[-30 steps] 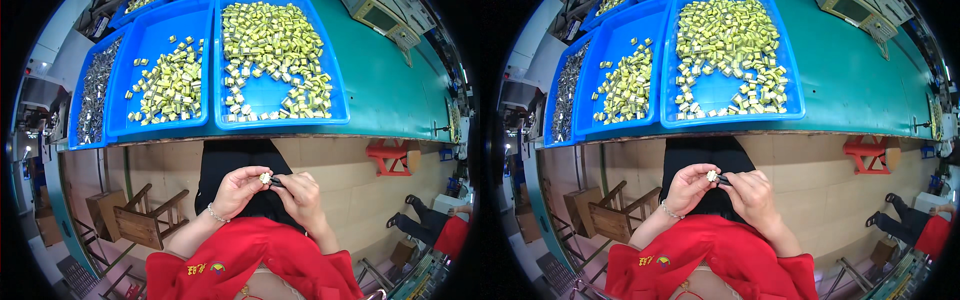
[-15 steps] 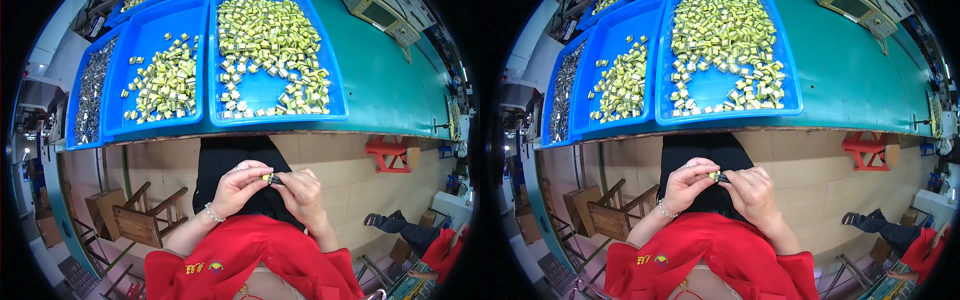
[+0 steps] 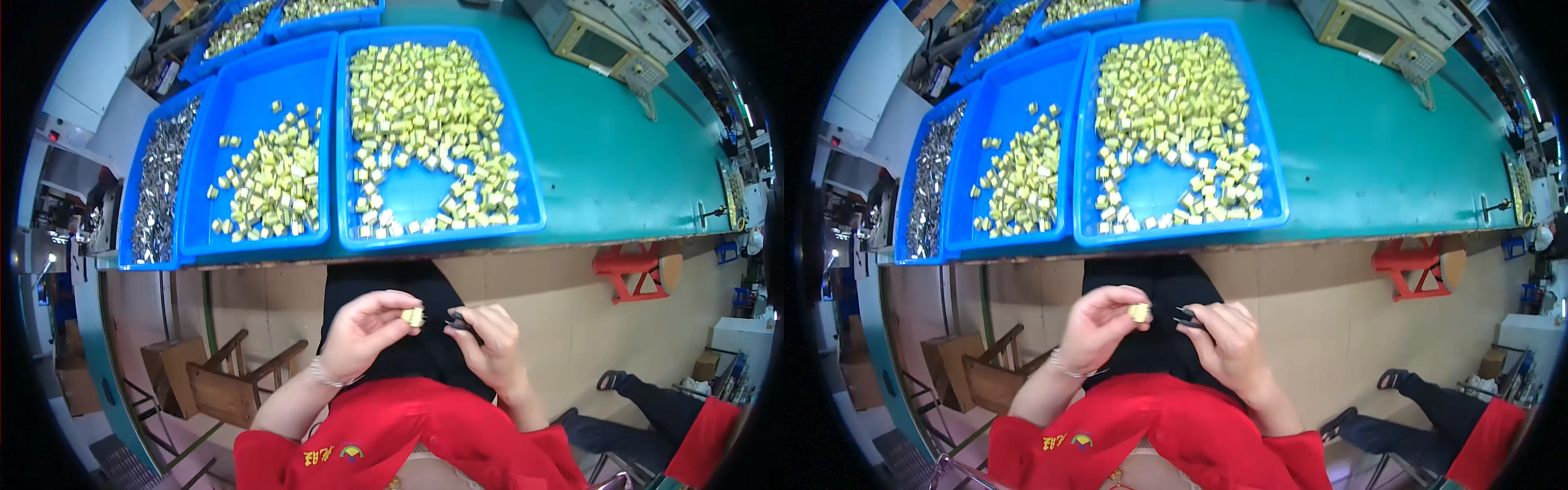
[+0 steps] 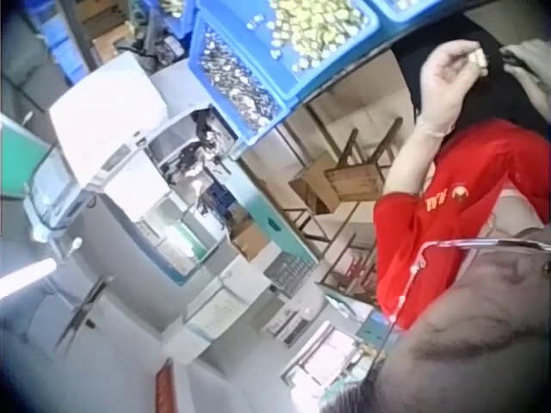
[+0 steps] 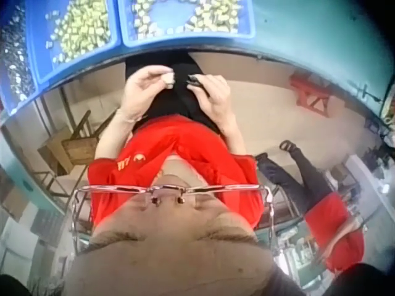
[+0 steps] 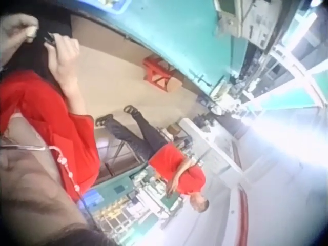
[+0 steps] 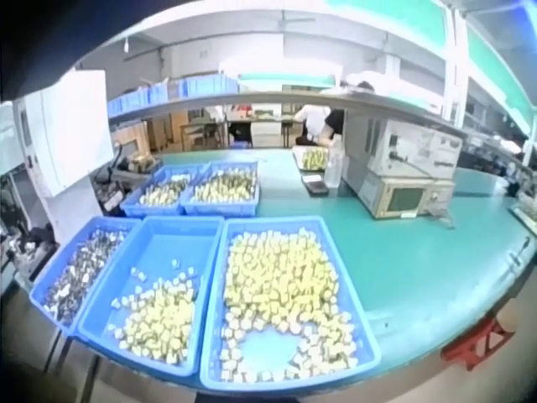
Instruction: The person sorts small yellow electronic components by hand at a factory workstation.
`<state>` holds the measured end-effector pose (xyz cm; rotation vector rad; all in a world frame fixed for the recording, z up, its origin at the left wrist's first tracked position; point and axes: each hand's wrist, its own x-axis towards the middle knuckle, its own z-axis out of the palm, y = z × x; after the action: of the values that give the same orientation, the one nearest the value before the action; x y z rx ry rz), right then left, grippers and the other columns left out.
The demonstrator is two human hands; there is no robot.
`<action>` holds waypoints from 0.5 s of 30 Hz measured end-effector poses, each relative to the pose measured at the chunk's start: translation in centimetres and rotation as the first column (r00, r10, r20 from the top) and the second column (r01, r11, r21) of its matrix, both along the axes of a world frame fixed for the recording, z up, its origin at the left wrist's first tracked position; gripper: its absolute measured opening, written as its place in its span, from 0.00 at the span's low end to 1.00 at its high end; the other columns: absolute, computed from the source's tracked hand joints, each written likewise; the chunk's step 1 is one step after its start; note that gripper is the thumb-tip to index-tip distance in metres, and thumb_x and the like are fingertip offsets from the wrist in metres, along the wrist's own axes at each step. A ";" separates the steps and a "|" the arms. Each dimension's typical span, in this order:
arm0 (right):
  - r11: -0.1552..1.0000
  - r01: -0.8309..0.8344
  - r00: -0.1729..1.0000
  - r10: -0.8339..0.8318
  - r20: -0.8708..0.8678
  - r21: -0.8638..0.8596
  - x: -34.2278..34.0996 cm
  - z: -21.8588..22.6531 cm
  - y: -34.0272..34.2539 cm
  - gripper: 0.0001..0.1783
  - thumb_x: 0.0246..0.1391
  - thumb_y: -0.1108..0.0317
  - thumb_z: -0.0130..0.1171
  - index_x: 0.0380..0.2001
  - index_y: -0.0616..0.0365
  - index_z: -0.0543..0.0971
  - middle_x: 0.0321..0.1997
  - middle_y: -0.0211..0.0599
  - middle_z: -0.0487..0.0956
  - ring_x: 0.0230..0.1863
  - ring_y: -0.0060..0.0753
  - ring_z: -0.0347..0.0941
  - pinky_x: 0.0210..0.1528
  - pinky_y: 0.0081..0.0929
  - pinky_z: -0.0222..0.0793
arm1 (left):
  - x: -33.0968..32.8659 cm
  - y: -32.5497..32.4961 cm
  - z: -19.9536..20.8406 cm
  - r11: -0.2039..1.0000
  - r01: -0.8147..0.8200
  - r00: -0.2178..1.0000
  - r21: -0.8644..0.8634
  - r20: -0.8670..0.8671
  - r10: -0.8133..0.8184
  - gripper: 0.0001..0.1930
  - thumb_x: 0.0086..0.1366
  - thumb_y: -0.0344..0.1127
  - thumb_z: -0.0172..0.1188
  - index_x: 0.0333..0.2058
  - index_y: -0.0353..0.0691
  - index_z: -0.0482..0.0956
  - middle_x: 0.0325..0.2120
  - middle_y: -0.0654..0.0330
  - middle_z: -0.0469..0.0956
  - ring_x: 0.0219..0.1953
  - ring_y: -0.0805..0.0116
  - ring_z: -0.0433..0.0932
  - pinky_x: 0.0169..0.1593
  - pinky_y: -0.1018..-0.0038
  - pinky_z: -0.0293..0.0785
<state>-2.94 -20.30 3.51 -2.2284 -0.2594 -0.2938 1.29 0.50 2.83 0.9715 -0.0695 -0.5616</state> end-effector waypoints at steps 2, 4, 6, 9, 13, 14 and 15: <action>0.999 0.027 1.000 -0.027 0.004 0.028 0.0 0.2 -0.4 0.12 0.41 0.76 0.68 0.33 0.61 0.80 0.25 0.35 0.80 0.27 0.37 0.75 0.33 0.30 0.67 | 2.2 1.0 3.6 0.984 -0.031 0.991 -0.174 -0.130 0.008 0.13 0.65 0.26 0.53 0.47 0.30 0.71 0.44 0.51 0.73 0.47 0.63 0.76 0.47 0.72 0.79; 0.998 0.046 0.999 -0.045 -0.027 0.052 0.1 -0.2 -0.7 0.13 0.42 0.76 0.68 0.34 0.62 0.80 0.26 0.36 0.80 0.27 0.37 0.74 0.33 0.29 0.68 | 5.9 1.0 6.4 0.981 -0.042 0.990 -0.190 -0.137 0.016 0.15 0.67 0.34 0.52 0.48 0.31 0.69 0.42 0.52 0.73 0.45 0.63 0.76 0.45 0.74 0.79; 0.998 0.036 0.999 -0.034 -0.026 0.058 0.1 -0.7 -0.7 0.13 0.43 0.76 0.68 0.35 0.62 0.80 0.26 0.37 0.80 0.28 0.38 0.74 0.33 0.29 0.68 | 9.2 -0.5 7.8 0.990 -0.061 0.984 -0.129 -0.174 0.038 0.11 0.67 0.35 0.54 0.45 0.37 0.73 0.39 0.58 0.74 0.43 0.66 0.76 0.40 0.73 0.76; 0.997 0.016 0.999 -0.012 -0.041 0.078 0.0 -1.1 -0.5 0.13 0.43 0.75 0.68 0.35 0.64 0.80 0.27 0.39 0.80 0.28 0.39 0.74 0.33 0.30 0.68 | 14.1 -3.6 8.5 0.951 0.125 0.992 0.284 -0.001 -0.130 0.11 0.65 0.37 0.57 0.41 0.37 0.76 0.32 0.63 0.75 0.36 0.69 0.77 0.34 0.75 0.73; 0.995 0.023 0.998 -0.018 -0.059 0.097 -0.1 -1.7 -1.0 0.11 0.46 0.73 0.66 0.35 0.61 0.79 0.27 0.36 0.78 0.28 0.40 0.73 0.34 0.31 0.66 | 18.1 -5.6 3.7 0.386 -0.108 0.613 0.916 0.368 -0.700 0.15 0.56 0.40 0.65 0.37 0.35 0.80 0.29 0.59 0.82 0.32 0.65 0.81 0.37 0.70 0.76; 0.993 0.042 0.997 -0.035 -0.067 0.108 -0.2 -1.7 -1.2 0.11 0.46 0.74 0.66 0.35 0.61 0.79 0.27 0.36 0.79 0.28 0.39 0.73 0.34 0.31 0.66 | 18.1 -6.0 3.1 0.369 -0.080 0.594 0.926 0.342 -0.728 0.14 0.53 0.40 0.65 0.35 0.36 0.81 0.29 0.56 0.82 0.33 0.61 0.81 0.38 0.68 0.76; 0.991 0.060 0.996 -0.051 -0.076 0.118 -0.2 -1.8 -1.3 0.12 0.46 0.74 0.66 0.36 0.61 0.79 0.28 0.36 0.79 0.29 0.39 0.73 0.34 0.31 0.66 | 18.0 -6.2 2.5 0.351 -0.054 0.576 0.935 0.316 -0.754 0.14 0.50 0.40 0.66 0.32 0.37 0.82 0.30 0.53 0.83 0.34 0.58 0.82 0.40 0.66 0.77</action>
<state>-3.11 -21.62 1.74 -2.1244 -0.1369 -0.2507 19.24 -5.70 5.33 2.3012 -0.8765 -0.6225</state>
